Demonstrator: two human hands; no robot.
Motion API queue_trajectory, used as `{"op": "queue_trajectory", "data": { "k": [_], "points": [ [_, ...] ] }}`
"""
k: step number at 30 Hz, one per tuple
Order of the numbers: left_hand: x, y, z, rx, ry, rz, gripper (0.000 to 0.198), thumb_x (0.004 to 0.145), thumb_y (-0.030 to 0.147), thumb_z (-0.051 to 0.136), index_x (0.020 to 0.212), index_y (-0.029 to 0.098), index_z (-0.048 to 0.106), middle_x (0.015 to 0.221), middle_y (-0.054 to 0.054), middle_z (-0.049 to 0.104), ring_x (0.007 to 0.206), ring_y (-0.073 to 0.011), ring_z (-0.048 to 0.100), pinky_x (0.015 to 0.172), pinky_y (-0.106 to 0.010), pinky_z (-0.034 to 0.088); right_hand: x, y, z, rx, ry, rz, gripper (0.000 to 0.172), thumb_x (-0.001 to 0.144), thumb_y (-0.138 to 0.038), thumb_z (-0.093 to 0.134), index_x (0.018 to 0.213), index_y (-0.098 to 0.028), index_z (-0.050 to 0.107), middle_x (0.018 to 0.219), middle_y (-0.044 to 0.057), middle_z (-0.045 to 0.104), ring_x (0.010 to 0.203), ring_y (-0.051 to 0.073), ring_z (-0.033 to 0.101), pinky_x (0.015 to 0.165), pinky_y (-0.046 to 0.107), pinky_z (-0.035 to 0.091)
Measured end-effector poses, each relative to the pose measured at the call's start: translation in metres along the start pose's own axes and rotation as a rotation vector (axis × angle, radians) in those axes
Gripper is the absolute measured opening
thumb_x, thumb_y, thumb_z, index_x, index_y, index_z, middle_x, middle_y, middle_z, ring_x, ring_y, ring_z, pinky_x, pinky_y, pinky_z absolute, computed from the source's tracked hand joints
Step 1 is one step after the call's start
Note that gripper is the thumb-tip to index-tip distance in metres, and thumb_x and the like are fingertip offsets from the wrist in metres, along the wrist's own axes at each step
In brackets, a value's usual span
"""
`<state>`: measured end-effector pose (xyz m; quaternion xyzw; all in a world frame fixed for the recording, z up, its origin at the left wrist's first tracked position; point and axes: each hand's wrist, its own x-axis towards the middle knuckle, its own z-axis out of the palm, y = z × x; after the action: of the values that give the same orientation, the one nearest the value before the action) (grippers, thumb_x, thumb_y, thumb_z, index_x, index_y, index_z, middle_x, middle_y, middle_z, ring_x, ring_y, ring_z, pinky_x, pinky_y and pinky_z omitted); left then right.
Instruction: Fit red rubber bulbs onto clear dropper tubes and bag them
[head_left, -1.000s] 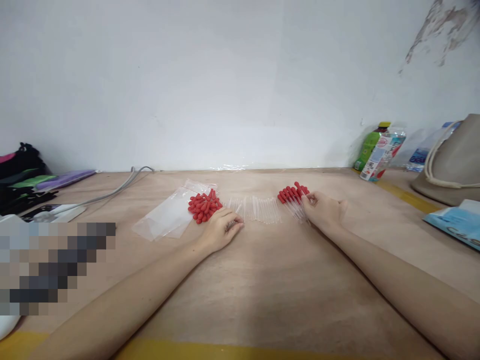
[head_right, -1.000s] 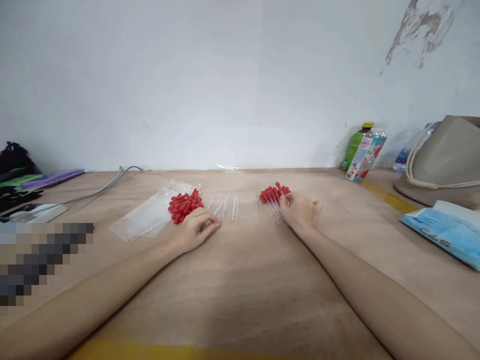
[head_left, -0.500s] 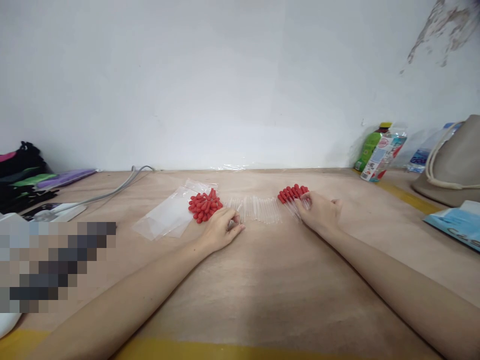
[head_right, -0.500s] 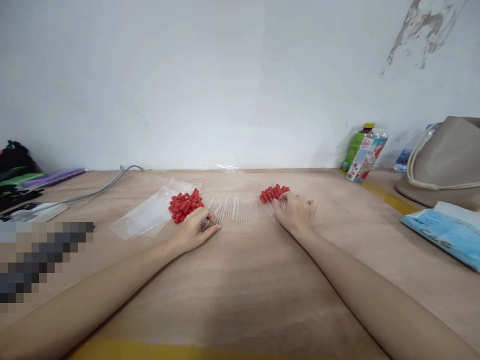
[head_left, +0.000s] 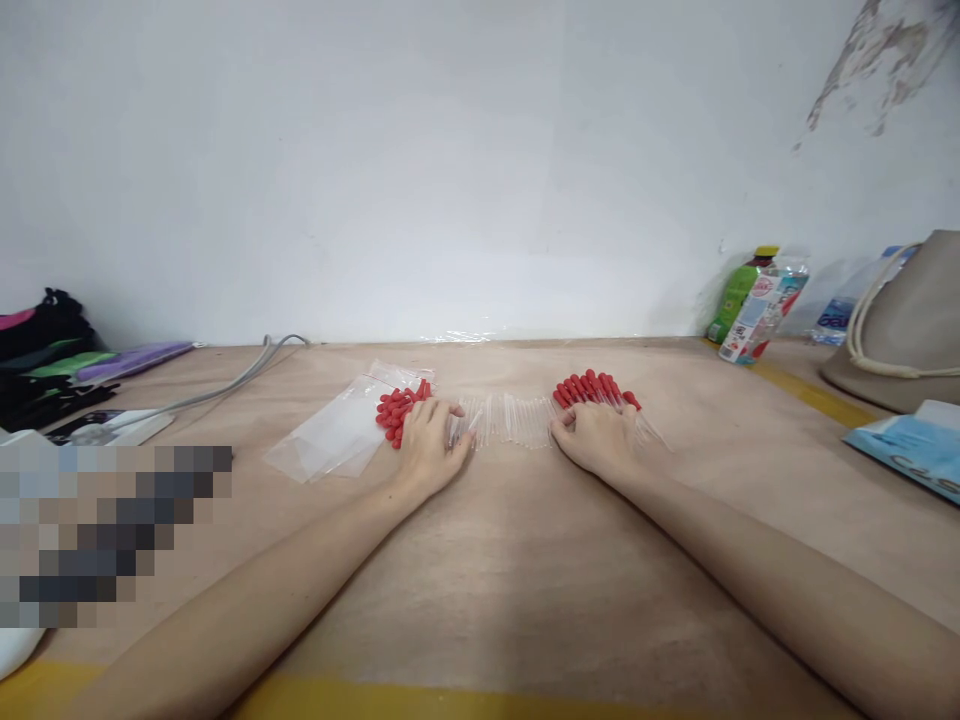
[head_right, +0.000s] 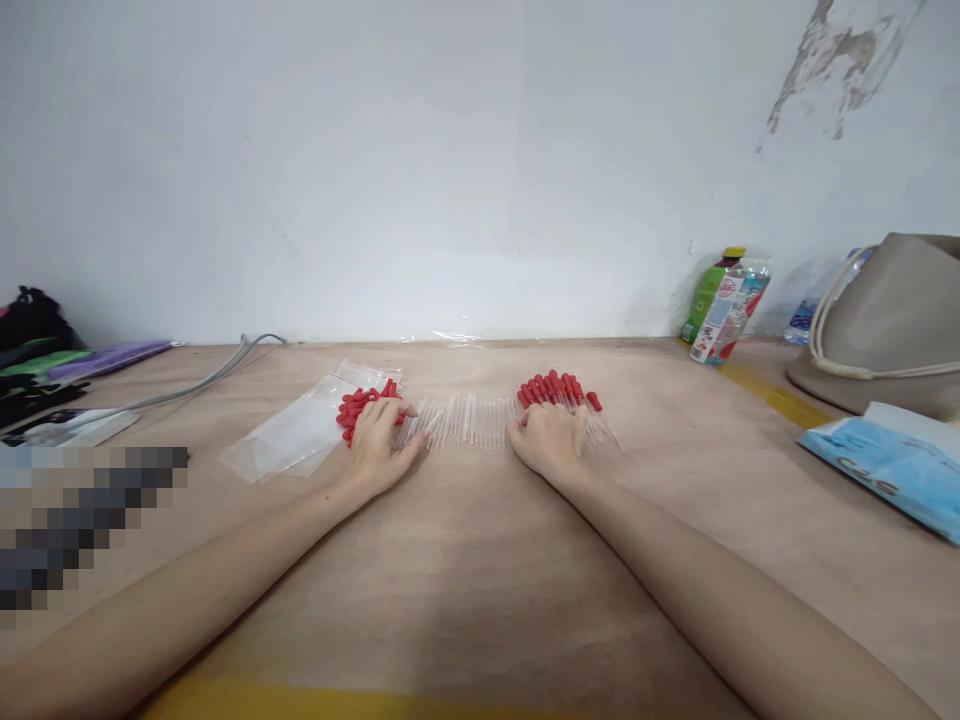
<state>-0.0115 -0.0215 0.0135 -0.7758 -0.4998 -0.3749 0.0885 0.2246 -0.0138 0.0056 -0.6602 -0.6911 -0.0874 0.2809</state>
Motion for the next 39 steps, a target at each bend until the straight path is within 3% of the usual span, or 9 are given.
{"op": "queue_trajectory", "data": {
  "k": [5, 10, 12, 16, 23, 32, 39],
  "points": [
    [0.016, -0.012, -0.011, 0.113, 0.073, -0.198, 0.015, 0.072, 0.033, 0.058, 0.08, 0.021, 0.056, 0.087, -0.006, 0.054, 0.089, -0.0253, 0.047, 0.079, -0.039, 0.036, 0.0, 0.002, 0.004, 0.0, 0.049, -0.01, 0.031, 0.075, -0.029, 0.049, 0.047, -0.019, 0.054, 0.054, 0.007, 0.059, 0.055, 0.02, 0.049, 0.072, 0.044, 0.025],
    [0.034, -0.039, -0.027, 0.21, 0.018, -0.344, 0.019, 0.072, 0.04, 0.057, 0.078, 0.023, 0.063, 0.093, -0.007, 0.053, 0.099, -0.0293, 0.044, 0.083, -0.044, 0.032, -0.002, 0.003, 0.006, 0.05, 0.156, -0.019, 0.027, 0.08, -0.033, 0.042, 0.061, -0.019, 0.056, 0.067, 0.006, 0.063, 0.068, 0.022, 0.053, 0.074, 0.04, 0.025],
    [0.037, -0.049, -0.031, 0.215, -0.053, -0.332, 0.022, 0.072, 0.043, 0.057, 0.078, 0.024, 0.065, 0.093, -0.007, 0.054, 0.099, -0.0294, 0.044, 0.083, -0.045, 0.031, -0.003, 0.002, 0.007, 0.073, 0.198, -0.06, 0.026, 0.082, -0.034, 0.041, 0.068, -0.019, 0.055, 0.072, 0.005, 0.063, 0.074, 0.021, 0.053, 0.074, 0.038, 0.025],
    [0.035, -0.055, -0.03, 0.224, -0.177, -0.174, 0.026, 0.071, 0.048, 0.057, 0.079, 0.026, 0.067, 0.095, -0.005, 0.056, 0.097, -0.0269, 0.045, 0.085, -0.043, 0.029, -0.005, 0.003, 0.008, 0.109, 0.206, -0.153, 0.021, 0.085, -0.033, 0.041, 0.076, -0.018, 0.053, 0.076, 0.003, 0.063, 0.074, 0.019, 0.053, 0.073, 0.035, 0.024],
    [0.031, -0.05, -0.024, 0.237, -0.23, -0.066, 0.027, 0.081, 0.036, 0.047, 0.065, 0.024, 0.066, 0.081, -0.006, 0.06, 0.09, -0.0247, 0.048, 0.079, -0.04, 0.028, -0.006, 0.004, 0.009, 0.115, 0.188, -0.231, 0.017, 0.085, -0.03, 0.042, 0.078, -0.017, 0.051, 0.077, 0.003, 0.064, 0.072, 0.017, 0.054, 0.075, 0.034, 0.023],
    [0.03, -0.051, -0.022, 0.298, -0.189, -0.126, 0.028, 0.089, 0.033, 0.034, 0.084, 0.022, 0.059, 0.083, -0.005, 0.064, 0.084, -0.0232, 0.053, 0.076, -0.039, 0.029, -0.007, 0.001, 0.005, 0.086, 0.207, -0.312, 0.024, 0.088, -0.024, 0.037, 0.096, -0.018, 0.059, 0.083, 0.005, 0.067, 0.074, 0.017, 0.056, 0.073, 0.033, 0.024],
    [0.029, -0.047, -0.02, 0.298, -0.097, -0.147, 0.028, 0.089, 0.035, 0.035, 0.087, 0.023, 0.059, 0.094, -0.007, 0.061, 0.093, -0.0251, 0.049, 0.081, -0.041, 0.031, -0.007, 0.002, 0.009, 0.112, 0.24, -0.336, 0.021, 0.086, -0.023, 0.04, 0.091, -0.018, 0.06, 0.081, 0.004, 0.068, 0.072, 0.016, 0.057, 0.074, 0.033, 0.025]
  ]
}}
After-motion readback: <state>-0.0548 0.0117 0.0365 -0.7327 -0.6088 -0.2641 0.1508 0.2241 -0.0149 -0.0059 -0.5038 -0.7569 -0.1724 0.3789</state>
